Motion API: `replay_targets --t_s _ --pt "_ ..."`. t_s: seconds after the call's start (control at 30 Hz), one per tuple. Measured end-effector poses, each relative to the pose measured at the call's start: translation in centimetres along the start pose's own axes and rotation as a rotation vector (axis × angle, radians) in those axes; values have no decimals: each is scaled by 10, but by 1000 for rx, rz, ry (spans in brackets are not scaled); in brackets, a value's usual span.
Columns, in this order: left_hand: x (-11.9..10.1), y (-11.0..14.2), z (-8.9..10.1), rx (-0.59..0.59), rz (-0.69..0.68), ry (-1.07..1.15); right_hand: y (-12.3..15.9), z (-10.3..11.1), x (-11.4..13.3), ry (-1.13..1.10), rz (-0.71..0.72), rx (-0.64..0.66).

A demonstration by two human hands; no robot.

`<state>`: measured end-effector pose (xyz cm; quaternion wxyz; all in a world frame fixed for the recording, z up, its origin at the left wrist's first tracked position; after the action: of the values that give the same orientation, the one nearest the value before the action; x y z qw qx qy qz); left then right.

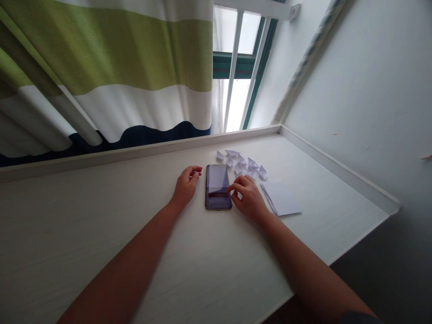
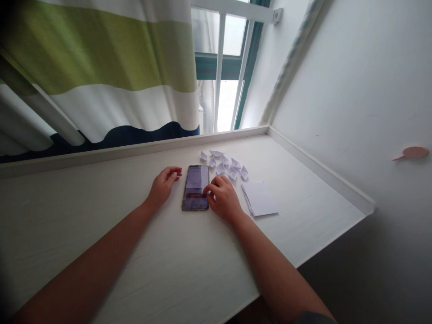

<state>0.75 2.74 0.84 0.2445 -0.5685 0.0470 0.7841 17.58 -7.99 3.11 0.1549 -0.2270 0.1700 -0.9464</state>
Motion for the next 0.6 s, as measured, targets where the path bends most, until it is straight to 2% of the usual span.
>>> replay_targets --t_s 0.6 --pt "0 1 0 8 1 9 -1 3 1 20 -25 -29"
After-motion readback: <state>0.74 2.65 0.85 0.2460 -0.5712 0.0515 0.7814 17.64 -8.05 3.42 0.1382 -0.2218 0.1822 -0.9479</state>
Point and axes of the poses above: each hand's wrist, its own y-axis away from the middle knuckle, its own z-axis out of the back of the hand, x = y × z, the point moved 3 cm from there along -y, towards the middle knuckle, and after that the axes turned 11 degrees about x, right-handed, at the moved point
